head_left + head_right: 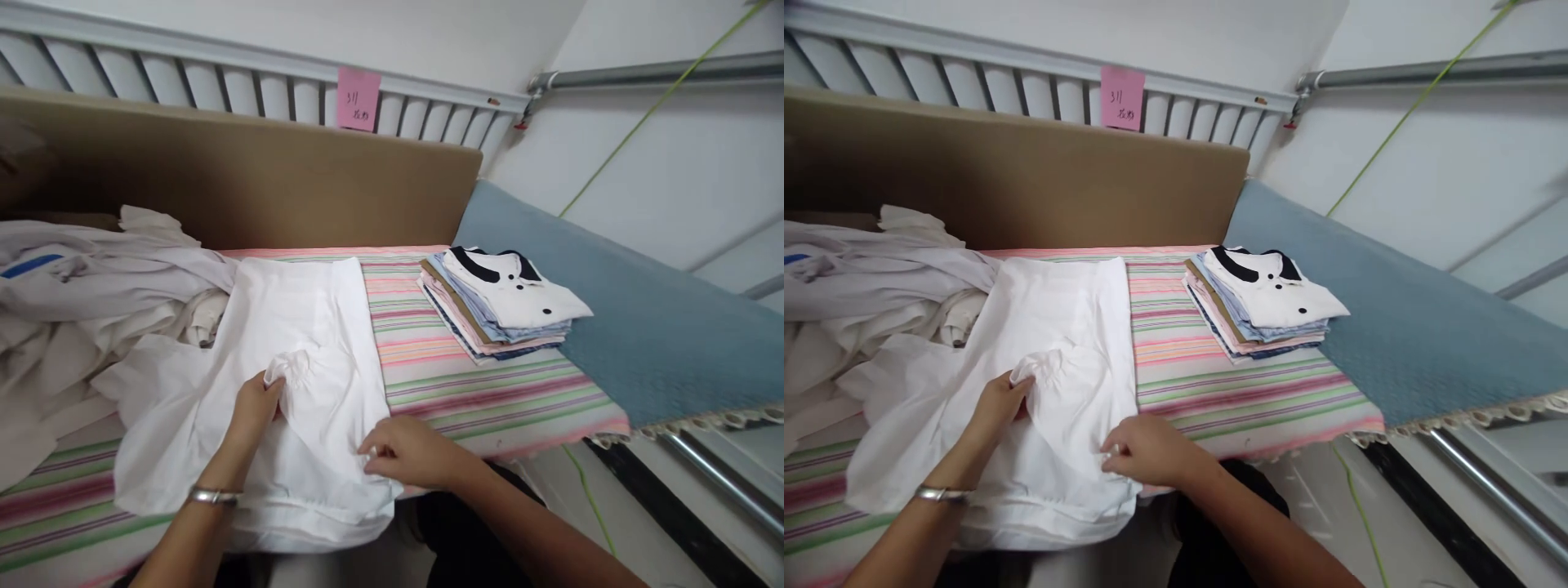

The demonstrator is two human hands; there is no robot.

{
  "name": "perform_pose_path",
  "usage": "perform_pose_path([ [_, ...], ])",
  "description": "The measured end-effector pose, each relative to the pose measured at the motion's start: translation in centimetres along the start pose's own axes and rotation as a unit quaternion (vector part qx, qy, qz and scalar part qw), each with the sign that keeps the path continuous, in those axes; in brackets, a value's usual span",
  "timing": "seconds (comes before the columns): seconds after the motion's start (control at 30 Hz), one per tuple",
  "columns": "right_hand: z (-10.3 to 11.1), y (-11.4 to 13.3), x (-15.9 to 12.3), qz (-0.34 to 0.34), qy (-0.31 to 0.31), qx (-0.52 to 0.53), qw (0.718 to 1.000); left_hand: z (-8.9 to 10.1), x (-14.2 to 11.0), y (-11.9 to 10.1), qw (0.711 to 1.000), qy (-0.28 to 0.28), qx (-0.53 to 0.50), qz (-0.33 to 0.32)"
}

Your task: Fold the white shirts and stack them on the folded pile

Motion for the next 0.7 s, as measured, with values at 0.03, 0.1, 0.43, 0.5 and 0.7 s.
perform_pose_path([
  [0.03, -0.2, 0.9, -0.6, 0.016, 0.009, -0.032, 0.999, 0.1, -0.1, 0.0, 1.0, -0.009, -0.008, -0.002],
  [0.1, 0.0, 2.1, -1.5, 0.027, 0.004, -0.027, 0.999, 0.2, -0.3, -0.2, 1.0, -0.021, -0.016, -0.01],
  [0.43, -3.5, 2.3, -2.1, 0.032, -0.092, -0.121, 0.988, 2.1, 0.3, -3.1, 0.991, -0.071, 0.081, -0.075],
  [0.5, -2.2, 2.3, -1.8, 0.023, -0.134, -0.12, 0.983, 4.8, -0.4, -3.7, 0.984, -0.107, 0.099, -0.098],
  [0.7, 1.4, 5.5, 2.8, 0.038, -0.257, -0.151, 0.954, 16.7, -5.5, -1.8, 0.947, -0.271, 0.108, -0.135],
])
Point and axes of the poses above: each hand's wrist, its own x-axis towards the middle knuckle, its own z-axis out of the back of the hand, y = z × x, the point moved 8 cm from there along x, towards the middle knuckle, and after that the axes turned 15 degrees about -x, right-handed, at the moved point
